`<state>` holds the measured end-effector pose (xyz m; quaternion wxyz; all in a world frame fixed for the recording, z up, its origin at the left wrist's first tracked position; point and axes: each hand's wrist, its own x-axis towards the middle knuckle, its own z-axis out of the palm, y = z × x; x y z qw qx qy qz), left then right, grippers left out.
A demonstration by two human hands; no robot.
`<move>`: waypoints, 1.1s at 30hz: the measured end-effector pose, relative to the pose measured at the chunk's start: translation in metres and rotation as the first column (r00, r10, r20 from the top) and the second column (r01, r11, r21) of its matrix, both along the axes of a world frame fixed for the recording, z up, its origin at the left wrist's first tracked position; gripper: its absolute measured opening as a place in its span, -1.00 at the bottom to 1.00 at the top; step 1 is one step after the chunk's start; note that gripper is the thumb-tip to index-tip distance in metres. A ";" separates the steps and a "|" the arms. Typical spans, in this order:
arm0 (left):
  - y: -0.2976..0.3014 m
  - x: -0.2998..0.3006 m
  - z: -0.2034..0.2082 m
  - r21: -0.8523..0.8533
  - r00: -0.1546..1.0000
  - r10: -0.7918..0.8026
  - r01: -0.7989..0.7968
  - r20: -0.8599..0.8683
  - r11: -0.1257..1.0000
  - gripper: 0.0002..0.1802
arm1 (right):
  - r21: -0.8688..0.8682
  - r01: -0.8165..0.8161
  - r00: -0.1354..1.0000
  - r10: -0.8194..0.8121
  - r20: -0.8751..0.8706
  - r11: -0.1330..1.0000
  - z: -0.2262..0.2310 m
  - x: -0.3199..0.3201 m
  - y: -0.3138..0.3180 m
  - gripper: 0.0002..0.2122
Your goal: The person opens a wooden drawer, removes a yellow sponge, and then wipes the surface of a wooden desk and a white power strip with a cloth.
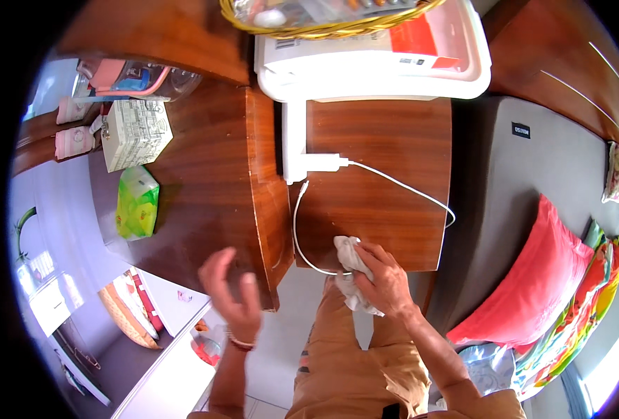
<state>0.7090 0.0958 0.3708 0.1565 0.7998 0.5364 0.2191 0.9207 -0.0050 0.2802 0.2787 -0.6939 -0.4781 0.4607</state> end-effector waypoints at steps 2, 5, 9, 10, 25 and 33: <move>-0.014 0.056 -0.010 -0.218 0.961 0.072 -0.013 0.267 0.976 -0.58 | 0.008 0.044 0.998 -0.044 -0.037 0.999 0.002 0.015 -0.016 -0.61; -0.013 0.110 -0.044 -0.473 0.827 0.290 -0.034 0.481 0.880 -0.49 | -0.026 0.156 0.975 -0.158 -0.154 0.987 -0.001 0.032 -0.034 -0.61; 0.032 0.142 -0.070 -0.636 0.602 0.516 -0.017 0.610 0.772 -0.46 | -0.026 0.275 0.948 -0.276 -0.159 0.961 0.008 0.050 -0.040 -0.62; 0.044 0.145 -0.067 -0.675 0.526 0.576 -0.005 0.626 0.738 -0.47 | -0.013 0.278 0.948 -0.276 -0.157 0.961 0.010 0.053 -0.036 -0.62; 0.159 0.141 -0.068 -0.742 0.190 0.731 -0.017 0.655 0.670 -0.15 | 0.318 0.552 0.830 -0.543 -0.128 0.771 0.013 0.221 0.148 -0.48; 0.183 0.153 -0.075 -0.801 0.041 0.803 0.114 0.595 0.587 -0.46 | -0.129 0.521 0.730 -0.519 -0.445 0.843 0.020 0.243 0.242 -0.39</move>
